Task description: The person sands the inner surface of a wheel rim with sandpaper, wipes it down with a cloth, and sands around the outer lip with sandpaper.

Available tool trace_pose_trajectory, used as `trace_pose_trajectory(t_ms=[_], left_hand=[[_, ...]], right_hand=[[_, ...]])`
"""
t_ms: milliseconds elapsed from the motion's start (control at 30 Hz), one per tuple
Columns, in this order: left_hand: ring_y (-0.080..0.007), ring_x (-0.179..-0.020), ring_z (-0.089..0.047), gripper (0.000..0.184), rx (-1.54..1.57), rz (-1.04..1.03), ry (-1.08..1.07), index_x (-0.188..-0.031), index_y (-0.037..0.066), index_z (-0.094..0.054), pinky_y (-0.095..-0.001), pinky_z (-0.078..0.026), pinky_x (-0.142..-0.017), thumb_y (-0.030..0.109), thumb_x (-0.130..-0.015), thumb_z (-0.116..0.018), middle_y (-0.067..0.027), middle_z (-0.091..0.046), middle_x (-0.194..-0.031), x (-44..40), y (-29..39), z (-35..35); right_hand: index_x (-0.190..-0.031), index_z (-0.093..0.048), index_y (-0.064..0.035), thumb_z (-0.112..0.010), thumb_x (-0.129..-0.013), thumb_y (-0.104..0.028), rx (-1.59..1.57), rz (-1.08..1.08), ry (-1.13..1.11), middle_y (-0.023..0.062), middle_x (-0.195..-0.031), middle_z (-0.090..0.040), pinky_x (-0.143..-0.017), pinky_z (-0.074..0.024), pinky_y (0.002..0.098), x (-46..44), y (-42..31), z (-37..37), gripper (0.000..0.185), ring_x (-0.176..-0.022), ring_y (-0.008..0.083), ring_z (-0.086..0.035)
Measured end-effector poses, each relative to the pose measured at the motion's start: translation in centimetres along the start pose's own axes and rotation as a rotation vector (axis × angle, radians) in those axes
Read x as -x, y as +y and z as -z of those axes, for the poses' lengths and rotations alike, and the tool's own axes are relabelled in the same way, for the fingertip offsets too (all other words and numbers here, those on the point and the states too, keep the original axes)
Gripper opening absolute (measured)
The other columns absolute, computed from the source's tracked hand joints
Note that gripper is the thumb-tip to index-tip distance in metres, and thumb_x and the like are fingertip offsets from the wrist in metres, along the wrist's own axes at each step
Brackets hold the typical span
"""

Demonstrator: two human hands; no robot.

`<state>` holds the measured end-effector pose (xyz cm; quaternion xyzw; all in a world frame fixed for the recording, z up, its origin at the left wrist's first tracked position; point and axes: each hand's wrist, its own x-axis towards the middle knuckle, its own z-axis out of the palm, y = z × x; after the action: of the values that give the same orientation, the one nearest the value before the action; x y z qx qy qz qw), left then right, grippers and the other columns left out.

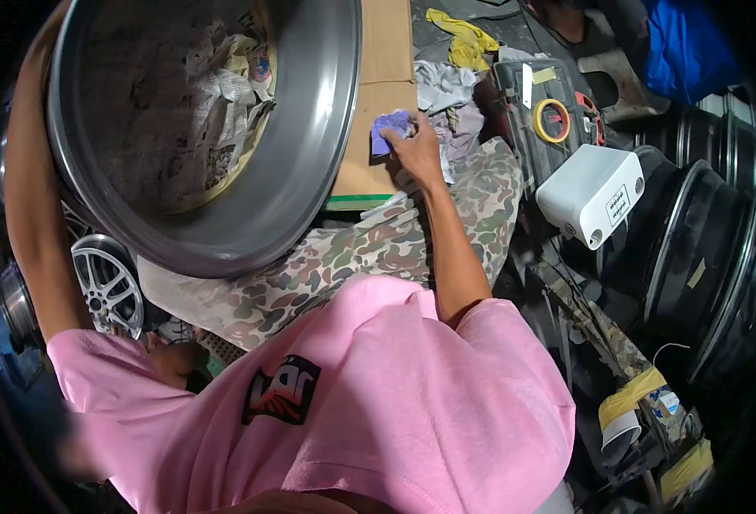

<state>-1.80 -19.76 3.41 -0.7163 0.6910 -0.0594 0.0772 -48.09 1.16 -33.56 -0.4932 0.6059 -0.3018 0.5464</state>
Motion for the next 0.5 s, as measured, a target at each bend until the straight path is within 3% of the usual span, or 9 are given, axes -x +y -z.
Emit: trace_pose_trajectory(t_ms=[33, 133, 233, 333, 500], left_hand=[[-0.0373, -0.112, -0.068, 0.06, 0.004, -0.003, 0.003, -0.109, -0.002, -0.075, -0.0446, -0.05, -0.097, 0.054, -0.098, -0.058, -0.0249, -0.073, -0.114, 0.3, -0.3, -0.2], [-0.0369, -0.112, -0.068, 0.06, 0.014, 0.002, -0.001, -0.109, -0.002, -0.075, -0.0444, -0.05, -0.097, 0.054, -0.098, -0.058, -0.0246, -0.073, -0.114, 0.8, -0.7, -0.8], [-0.0366, -0.112, -0.068, 0.059, 0.028, -0.001, -0.002, -0.109, -0.002, -0.075, -0.0442, -0.05, -0.097, 0.053, -0.098, -0.058, -0.0243, -0.073, -0.114, 1.1, -1.0, -1.3], [-0.0362, -0.111, -0.068, 0.059, 0.037, 0.001, 0.0, -0.109, -0.002, -0.075, -0.0439, -0.05, -0.097, 0.053, -0.098, -0.058, -0.024, -0.073, -0.113, 1.6, -1.3, -1.6], [-0.0356, -0.111, -0.068, 0.059, 0.046, 0.011, -0.002, -0.11, -0.003, -0.075, -0.0436, -0.05, -0.097, 0.052, -0.098, -0.058, -0.0235, -0.073, -0.113, 1.9, -1.2, -1.7]], right_hand=[[-0.127, -0.06, 0.0007, -0.071, -0.092, -0.014, 0.06, 0.001, 0.019, 0.0127, -0.093, -0.072, -0.06, -0.0535, 0.035, 0.5, -1.2, 0.3, 0.04, -0.067, 0.0211, -0.068], [-0.124, -0.063, -0.0031, -0.065, -0.092, -0.014, 0.205, 0.334, 0.063, 0.0187, -0.105, -0.07, -0.076, -0.0551, 0.0414, -0.2, 0.3, 0.8, 0.034, -0.085, 0.0345, -0.07], [-0.125, -0.065, -0.0095, -0.064, -0.091, -0.013, 0.307, 0.417, -0.1, 0.018, -0.098, -0.068, -0.081, -0.0526, 0.0435, -1.3, 2.0, 1.5, 0.034, -0.087, 0.0357, -0.067], [-0.121, -0.068, -0.0067, -0.064, -0.087, -0.012, 0.583, 0.325, -0.136, 0.0261, -0.117, -0.06, -0.093, -0.05, 0.0508, -0.2, 0.4, 2.1, 0.034, -0.104, 0.0465, -0.062], [-0.121, -0.07, -0.0108, -0.077, -0.078, -0.009, 0.744, 0.512, -0.112, 0.0231, -0.14, -0.049, -0.105, -0.045, 0.0504, 1.3, 0.2, 3.2, 0.044, -0.124, 0.0446, -0.05]])
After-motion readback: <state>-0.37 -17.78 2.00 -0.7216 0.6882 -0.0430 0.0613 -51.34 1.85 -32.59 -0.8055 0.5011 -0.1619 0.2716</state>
